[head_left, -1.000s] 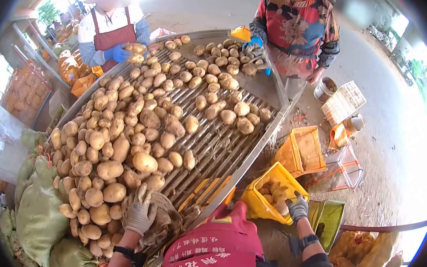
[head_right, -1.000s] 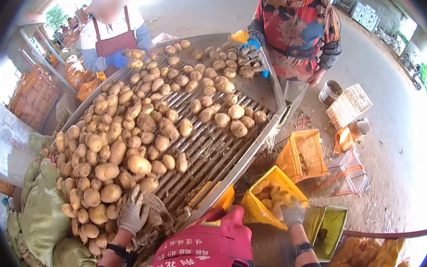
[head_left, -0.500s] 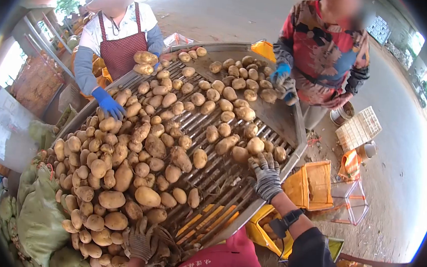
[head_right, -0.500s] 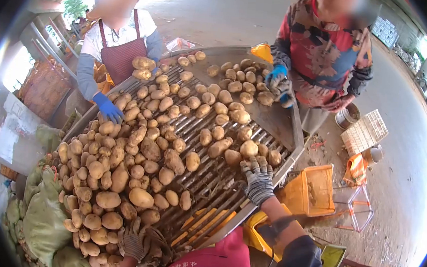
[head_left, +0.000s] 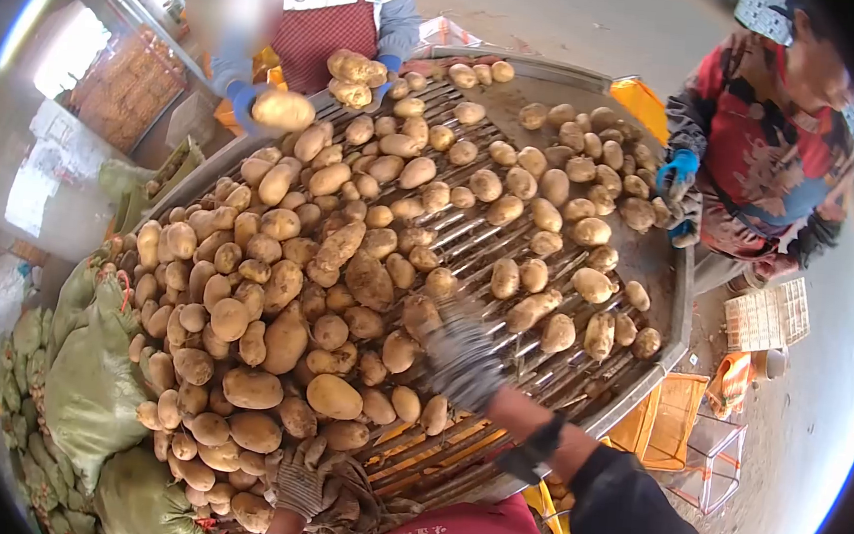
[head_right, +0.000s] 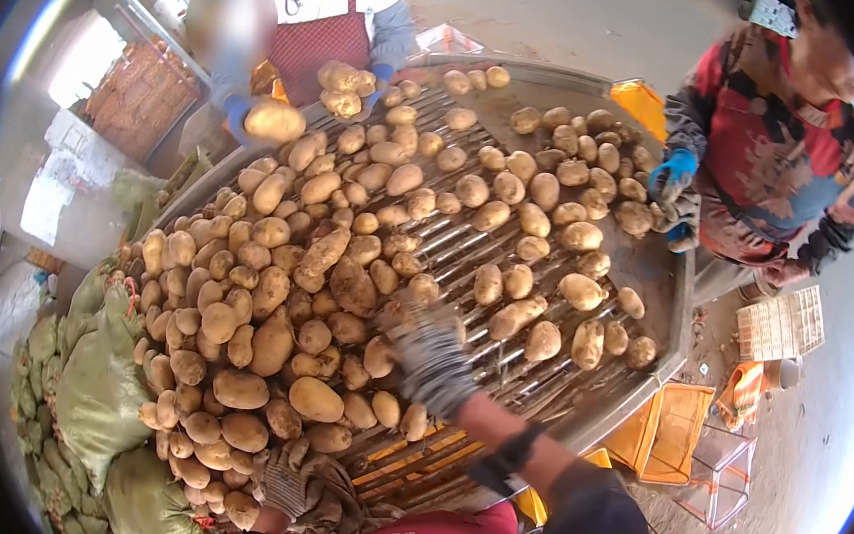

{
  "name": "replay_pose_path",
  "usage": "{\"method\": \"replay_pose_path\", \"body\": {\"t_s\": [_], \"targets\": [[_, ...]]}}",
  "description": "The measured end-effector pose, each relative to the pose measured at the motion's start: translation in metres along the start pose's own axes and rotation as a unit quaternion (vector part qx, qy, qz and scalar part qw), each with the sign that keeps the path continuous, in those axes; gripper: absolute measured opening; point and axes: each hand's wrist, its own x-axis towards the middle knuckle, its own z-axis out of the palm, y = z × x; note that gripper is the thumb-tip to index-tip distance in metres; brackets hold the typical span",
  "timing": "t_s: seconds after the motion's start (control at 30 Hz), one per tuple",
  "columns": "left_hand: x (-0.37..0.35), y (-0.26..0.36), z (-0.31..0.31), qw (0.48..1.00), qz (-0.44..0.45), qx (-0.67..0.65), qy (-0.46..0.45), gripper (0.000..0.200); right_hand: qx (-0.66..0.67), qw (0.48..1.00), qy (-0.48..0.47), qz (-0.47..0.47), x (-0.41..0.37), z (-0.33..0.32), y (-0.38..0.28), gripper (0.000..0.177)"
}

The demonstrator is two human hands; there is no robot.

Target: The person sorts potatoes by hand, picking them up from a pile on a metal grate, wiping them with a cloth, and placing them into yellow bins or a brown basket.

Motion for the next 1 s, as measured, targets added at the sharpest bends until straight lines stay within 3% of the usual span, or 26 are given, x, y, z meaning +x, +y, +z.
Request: {"method": "replay_pose_path", "body": {"t_s": [0.03, 0.1, 0.23, 0.37, 0.43, 0.5, 0.57, 0.63, 0.7, 0.77, 0.8, 0.83, 0.87, 0.9, 1.0], "targets": [[-0.001, 0.0, 0.0, 1.0, -0.007, -0.002, -0.004, 0.057, 0.034, 0.997, 0.035, -0.065, -0.002, 0.024, -0.026, 0.054], [-0.002, 0.002, 0.002, 0.999, -0.004, 0.032, 0.011, 0.056, -0.011, 0.994, -0.044, -0.097, 0.012, 0.039, -0.062, 0.062], [-0.004, 0.001, 0.004, 0.997, -0.004, 0.077, 0.004, 0.054, 0.023, 0.992, -0.014, -0.124, 0.031, 0.076, -0.045, 0.071], [-0.002, 0.004, -0.004, 0.996, -0.021, 0.086, -0.02, 0.055, -0.074, 0.996, -0.021, -0.036, 0.028, 0.036, 0.039, 0.079], [-0.002, 0.003, -0.003, 0.997, -0.021, 0.066, -0.017, 0.055, -0.041, 0.997, 0.052, 0.03, 0.011, 0.019, 0.08, 0.085], [-0.001, 0.003, -0.007, 0.997, -0.019, 0.075, -0.016, 0.054, -0.087, 0.996, 0.002, 0.017, -0.005, -0.002, 0.097, 0.089], [0.001, 0.007, -0.007, 0.996, -0.017, 0.082, -0.01, 0.053, -0.094, 0.994, 0.051, 0.003, -0.02, -0.008, 0.1, 0.085], [0.001, 0.008, -0.008, 0.998, -0.03, 0.052, 0.011, 0.049, -0.112, 0.993, 0.01, 0.028, -0.028, -0.007, 0.104, 0.084], [0.0, 0.008, -0.007, 0.998, -0.021, 0.053, 0.02, 0.048, -0.081, 0.995, 0.023, 0.048, -0.033, -0.009, 0.1, 0.084], [0.0, 0.007, -0.006, 0.995, -0.033, 0.092, 0.009, 0.052, -0.069, 0.993, -0.022, 0.095, -0.029, -0.022, 0.097, 0.082], [0.001, 0.007, -0.007, 0.998, -0.037, 0.059, 0.005, 0.049, 0.124, 0.98, -0.035, 0.153, -0.029, -0.023, 0.099, 0.08], [0.001, 0.006, -0.009, 0.997, -0.037, 0.061, 0.009, 0.049, 0.312, 0.927, -0.048, 0.202, -0.029, -0.024, 0.099, 0.077], [0.002, 0.007, -0.01, 0.998, -0.027, 0.044, 0.029, 0.049, 0.391, 0.904, -0.028, 0.168, -0.033, -0.024, 0.097, 0.072], [0.003, 0.007, -0.01, 0.998, -0.015, 0.025, 0.048, 0.048, 0.508, 0.846, -0.023, 0.159, -0.04, -0.03, 0.085, 0.066], [0.002, 0.004, -0.007, 0.999, 0.01, 0.004, 0.052, 0.053, 0.815, 0.511, -0.193, 0.193, -0.078, -0.038, 0.046, 0.082]]}}
